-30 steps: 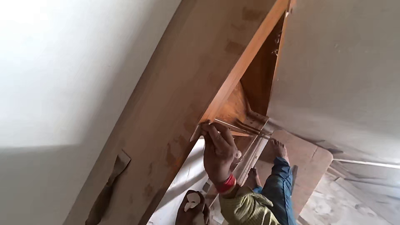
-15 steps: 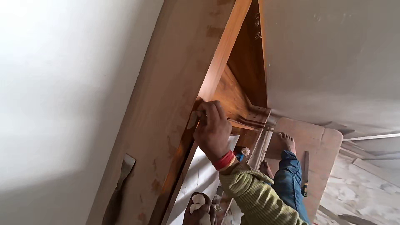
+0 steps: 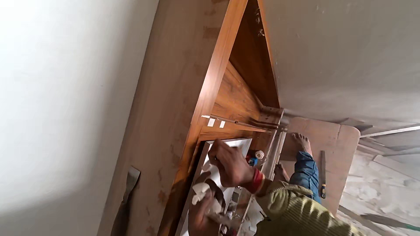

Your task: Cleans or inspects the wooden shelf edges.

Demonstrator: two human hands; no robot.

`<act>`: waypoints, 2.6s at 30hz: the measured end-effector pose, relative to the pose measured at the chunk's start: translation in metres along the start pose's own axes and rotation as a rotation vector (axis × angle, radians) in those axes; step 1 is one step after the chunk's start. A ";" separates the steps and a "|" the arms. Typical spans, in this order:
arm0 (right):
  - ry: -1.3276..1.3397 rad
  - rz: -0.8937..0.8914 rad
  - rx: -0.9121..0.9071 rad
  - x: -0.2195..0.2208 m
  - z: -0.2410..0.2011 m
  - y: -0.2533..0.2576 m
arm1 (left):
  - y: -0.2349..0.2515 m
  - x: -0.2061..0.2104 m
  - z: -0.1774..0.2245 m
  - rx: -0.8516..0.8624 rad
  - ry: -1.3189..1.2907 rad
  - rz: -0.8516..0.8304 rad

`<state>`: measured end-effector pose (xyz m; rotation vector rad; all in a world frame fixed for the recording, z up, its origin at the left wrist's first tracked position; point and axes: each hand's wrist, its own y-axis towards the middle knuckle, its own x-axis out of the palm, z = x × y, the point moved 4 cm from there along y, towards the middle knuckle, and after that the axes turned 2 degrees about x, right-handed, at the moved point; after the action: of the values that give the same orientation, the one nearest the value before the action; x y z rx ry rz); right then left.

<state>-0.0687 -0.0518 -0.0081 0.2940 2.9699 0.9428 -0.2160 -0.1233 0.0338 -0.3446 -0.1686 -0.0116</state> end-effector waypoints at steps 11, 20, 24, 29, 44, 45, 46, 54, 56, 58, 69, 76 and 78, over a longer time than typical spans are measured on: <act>-0.132 0.265 0.435 -0.031 -0.020 -0.011 | 0.012 0.007 -0.023 -0.270 0.014 0.503; -0.467 0.486 0.369 0.004 0.013 0.038 | -0.004 -0.001 -0.026 -0.266 0.083 0.473; -0.535 0.501 0.345 0.008 0.015 0.040 | -0.004 -0.003 -0.024 -0.270 0.088 0.493; -0.549 0.478 0.367 -0.005 -0.010 0.066 | -0.005 -0.005 -0.026 -0.260 0.114 0.472; -0.004 0.378 0.649 -0.028 0.002 0.051 | -0.005 -0.011 -0.034 -0.319 0.104 0.439; -0.001 0.368 0.659 -0.028 0.004 0.054 | -0.006 -0.009 -0.034 -0.321 0.106 0.441; 0.011 0.347 0.660 -0.027 0.007 0.056 | -0.006 -0.008 -0.034 -0.321 0.107 0.444; 0.072 0.210 0.677 -0.033 0.036 0.053 | -0.006 -0.010 -0.033 -0.291 0.069 0.419; 0.114 0.164 0.732 -0.036 0.040 0.056 | -0.006 -0.007 -0.033 -0.271 0.073 0.398; 0.128 0.121 0.759 -0.039 0.042 0.060 | -0.008 -0.005 -0.032 -0.242 0.076 0.362; 0.165 0.179 0.857 -0.066 0.070 0.037 | 0.000 -0.003 -0.029 -0.151 0.040 0.182; 0.277 -0.227 0.889 -0.045 0.017 -0.015 | 0.042 0.034 -0.020 -0.114 0.057 0.223; 0.278 -0.309 0.935 -0.038 0.013 -0.025 | 0.046 0.037 -0.022 -0.118 0.141 0.293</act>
<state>-0.0348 -0.0714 -0.0345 -0.3254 3.3242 -0.5105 -0.1737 -0.0866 0.0043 -0.4820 0.0239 0.2437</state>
